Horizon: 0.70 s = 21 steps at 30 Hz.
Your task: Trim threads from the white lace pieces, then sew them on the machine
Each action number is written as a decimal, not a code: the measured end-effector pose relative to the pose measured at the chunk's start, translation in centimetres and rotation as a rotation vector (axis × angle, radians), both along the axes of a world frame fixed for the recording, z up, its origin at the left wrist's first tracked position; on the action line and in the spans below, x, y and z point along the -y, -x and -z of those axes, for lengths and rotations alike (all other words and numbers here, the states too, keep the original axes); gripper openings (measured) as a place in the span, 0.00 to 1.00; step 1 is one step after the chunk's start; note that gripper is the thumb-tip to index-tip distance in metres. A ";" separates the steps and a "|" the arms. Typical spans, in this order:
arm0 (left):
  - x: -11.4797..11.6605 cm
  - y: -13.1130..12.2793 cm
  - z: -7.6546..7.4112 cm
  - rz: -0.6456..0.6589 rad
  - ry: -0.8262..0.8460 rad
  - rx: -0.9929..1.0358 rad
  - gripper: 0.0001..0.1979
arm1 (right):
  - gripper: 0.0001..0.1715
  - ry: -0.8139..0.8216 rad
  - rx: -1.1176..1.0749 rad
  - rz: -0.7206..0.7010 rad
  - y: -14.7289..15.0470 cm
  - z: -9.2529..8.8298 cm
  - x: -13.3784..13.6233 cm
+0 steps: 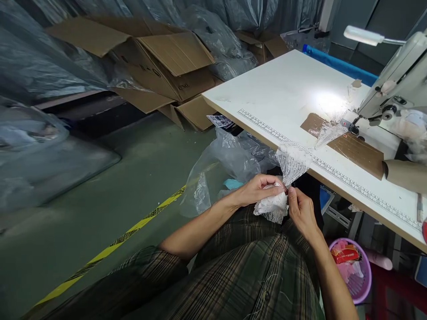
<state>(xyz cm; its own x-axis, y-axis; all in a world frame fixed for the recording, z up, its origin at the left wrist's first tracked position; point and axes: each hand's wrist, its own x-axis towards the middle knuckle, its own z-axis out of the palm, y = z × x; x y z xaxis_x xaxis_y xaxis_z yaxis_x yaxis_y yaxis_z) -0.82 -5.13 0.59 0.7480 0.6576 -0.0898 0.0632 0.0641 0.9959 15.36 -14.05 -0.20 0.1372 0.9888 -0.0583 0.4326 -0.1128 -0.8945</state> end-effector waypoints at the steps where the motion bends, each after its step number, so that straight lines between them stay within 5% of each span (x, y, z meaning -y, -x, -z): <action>1: 0.0 -0.1 -0.1 -0.008 0.001 0.002 0.20 | 0.35 -0.012 -0.001 -0.006 0.1 -0.1 -0.2; 9: 0.3 -0.7 0.3 -0.093 0.028 0.049 0.16 | 0.35 -0.059 -0.063 0.042 0.4 1.0 -0.9; 21: 0.2 -0.4 -0.6 -0.051 0.049 -0.034 0.15 | 0.34 0.005 -0.046 0.017 0.5 1.2 -0.4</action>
